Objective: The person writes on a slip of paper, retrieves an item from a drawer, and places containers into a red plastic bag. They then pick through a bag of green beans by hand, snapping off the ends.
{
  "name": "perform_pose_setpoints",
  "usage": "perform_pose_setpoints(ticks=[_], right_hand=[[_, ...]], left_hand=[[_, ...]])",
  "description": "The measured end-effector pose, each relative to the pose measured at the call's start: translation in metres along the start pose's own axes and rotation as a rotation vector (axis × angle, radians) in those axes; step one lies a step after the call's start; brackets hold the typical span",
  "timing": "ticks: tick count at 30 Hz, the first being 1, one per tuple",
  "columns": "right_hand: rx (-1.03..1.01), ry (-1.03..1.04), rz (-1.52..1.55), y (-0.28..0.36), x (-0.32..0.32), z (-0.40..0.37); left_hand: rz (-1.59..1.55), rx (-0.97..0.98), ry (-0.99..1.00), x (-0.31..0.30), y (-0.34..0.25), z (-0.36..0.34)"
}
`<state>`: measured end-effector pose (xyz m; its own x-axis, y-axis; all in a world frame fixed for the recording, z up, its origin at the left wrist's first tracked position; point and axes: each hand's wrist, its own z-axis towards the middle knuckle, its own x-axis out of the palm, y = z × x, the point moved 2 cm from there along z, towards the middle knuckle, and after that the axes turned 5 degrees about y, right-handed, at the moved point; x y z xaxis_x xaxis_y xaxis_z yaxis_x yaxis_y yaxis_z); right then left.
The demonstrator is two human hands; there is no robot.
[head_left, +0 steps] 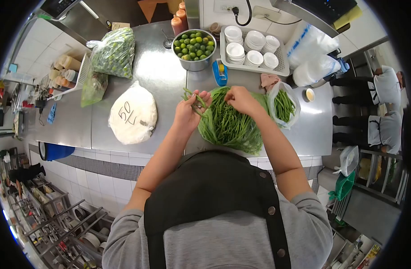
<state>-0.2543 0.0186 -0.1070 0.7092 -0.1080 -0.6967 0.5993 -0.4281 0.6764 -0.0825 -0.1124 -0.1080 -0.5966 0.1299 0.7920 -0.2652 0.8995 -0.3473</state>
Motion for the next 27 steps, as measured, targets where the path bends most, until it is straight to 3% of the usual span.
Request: perform_pose_setpoints(ticks=[3, 9, 15, 17, 20, 23, 24, 27], right_hand=[[-0.081, -0.163, -0.205, -0.014, 0.021, 0.025], [-0.084, -0.19, -0.203, -0.026, 0.036, 0.036], [-0.323, -0.219, -0.24, -0.026, 0.009, 0.026], [-0.272, -0.162, -0.076, -0.02, -0.003, 0.016], [-0.322, -0.171, -0.007, 0.009, -0.026, -0.007], [-0.299, -0.194, 0.063, 0.029, -0.041, -0.026], [-0.268, -0.198, 0.101, 0.033, -0.045, -0.031], [-0.197, -0.272, 0.172, 0.042, -0.054, -0.044]], left_hand=[[0.012, 0.062, 0.066, -0.018, 0.002, 0.011], [0.267, 0.176, 0.098, -0.019, -0.013, 0.016], [0.477, 0.177, 0.214, -0.016, -0.014, 0.034], [0.638, 0.125, 0.254, -0.013, -0.013, 0.043], [1.152, 0.238, 0.18, 0.04, -0.001, 0.027], [1.468, 0.299, 0.351, 0.045, 0.008, 0.033], [1.457, 0.218, 0.294, 0.047, 0.009, 0.033], [1.424, 0.272, 0.292, 0.053, 0.01, 0.026]])
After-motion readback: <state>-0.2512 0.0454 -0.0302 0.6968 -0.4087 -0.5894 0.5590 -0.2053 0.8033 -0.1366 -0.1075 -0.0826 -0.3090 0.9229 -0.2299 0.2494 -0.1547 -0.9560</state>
